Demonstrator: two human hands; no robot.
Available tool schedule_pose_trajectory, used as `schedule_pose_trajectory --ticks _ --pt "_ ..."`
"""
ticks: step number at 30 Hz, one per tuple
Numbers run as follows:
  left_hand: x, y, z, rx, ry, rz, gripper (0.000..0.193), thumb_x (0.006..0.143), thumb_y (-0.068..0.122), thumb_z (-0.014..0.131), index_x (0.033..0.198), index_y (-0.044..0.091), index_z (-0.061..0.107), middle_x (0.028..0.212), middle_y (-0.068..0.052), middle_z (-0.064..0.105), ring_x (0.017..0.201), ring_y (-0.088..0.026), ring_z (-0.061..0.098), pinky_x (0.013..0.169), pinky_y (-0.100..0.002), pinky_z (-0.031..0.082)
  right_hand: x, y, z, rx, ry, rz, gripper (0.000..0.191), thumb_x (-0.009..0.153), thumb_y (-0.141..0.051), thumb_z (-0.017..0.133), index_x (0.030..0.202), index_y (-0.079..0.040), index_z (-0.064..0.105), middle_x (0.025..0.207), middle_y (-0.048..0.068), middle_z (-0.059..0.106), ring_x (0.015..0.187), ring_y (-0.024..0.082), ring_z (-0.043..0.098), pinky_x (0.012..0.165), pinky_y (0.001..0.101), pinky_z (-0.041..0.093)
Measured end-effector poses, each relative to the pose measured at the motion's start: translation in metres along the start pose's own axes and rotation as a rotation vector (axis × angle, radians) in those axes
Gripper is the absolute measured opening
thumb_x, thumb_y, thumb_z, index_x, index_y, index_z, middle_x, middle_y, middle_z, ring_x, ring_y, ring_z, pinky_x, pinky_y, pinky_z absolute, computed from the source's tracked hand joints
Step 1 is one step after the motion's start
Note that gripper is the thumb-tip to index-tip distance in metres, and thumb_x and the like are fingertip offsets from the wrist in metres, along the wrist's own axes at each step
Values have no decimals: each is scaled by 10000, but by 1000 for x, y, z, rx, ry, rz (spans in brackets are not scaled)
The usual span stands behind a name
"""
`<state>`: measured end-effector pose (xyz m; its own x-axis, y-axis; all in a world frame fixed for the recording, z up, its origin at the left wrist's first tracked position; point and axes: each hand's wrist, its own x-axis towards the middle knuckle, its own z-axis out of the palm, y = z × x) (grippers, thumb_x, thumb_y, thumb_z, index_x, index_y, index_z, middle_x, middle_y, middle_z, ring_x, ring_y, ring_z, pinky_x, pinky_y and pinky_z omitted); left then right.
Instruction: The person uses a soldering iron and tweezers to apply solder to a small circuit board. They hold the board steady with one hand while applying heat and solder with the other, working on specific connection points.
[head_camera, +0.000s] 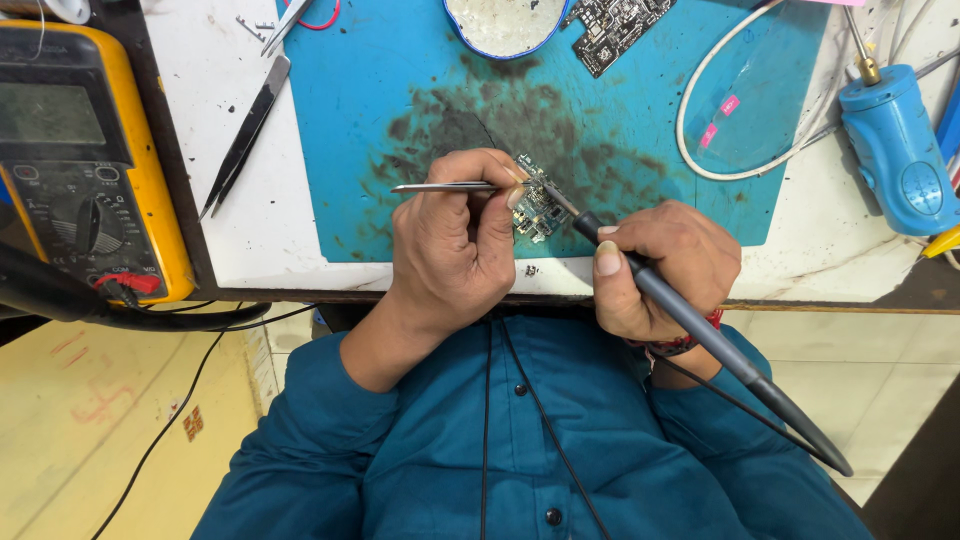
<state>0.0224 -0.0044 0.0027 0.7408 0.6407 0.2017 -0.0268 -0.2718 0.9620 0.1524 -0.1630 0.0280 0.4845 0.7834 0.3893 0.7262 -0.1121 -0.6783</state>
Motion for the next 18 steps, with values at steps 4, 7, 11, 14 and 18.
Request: schedule_pose_trajectory --ticks 4,7,11,14,18 --pt "0 0 0 -1 1 4 168 1074 -30 656 1175 37 539 1099 -74 701 767 -99 722 644 -213 572 0 0 0 -1 -7 7 123 1004 -103 674 968 -25 585 857 127 691 687 252 688 632 330 533" --pt "0 0 0 -2 -2 14 169 1073 -33 655 1172 37 538 1096 -74 701 760 -96 719 637 -209 569 -1 0 0 -15 1 6 130 979 -102 682 939 -22 588 816 128 684 645 243 667 593 329 507" --pt "0 0 0 9 2 15 168 1072 -33 657 1174 36 542 1098 -76 698 771 -100 723 647 -212 574 -2 0 -1 -4 -3 41 130 1009 -113 672 967 -22 588 857 136 691 673 242 677 619 325 523" --pt "0 0 -1 3 3 7 167 1068 -37 658 1169 35 545 1097 -78 699 767 -101 722 646 -214 571 -3 0 -1 -4 -3 42 134 1011 -115 673 963 -23 589 854 135 691 673 243 678 620 326 524" --pt "0 0 -1 -2 4 5 167 1070 -38 658 1170 35 546 1099 -77 698 769 -102 722 651 -213 573 -3 0 0 -5 1 42 134 1010 -114 673 959 -22 589 846 134 689 669 241 678 616 324 523"
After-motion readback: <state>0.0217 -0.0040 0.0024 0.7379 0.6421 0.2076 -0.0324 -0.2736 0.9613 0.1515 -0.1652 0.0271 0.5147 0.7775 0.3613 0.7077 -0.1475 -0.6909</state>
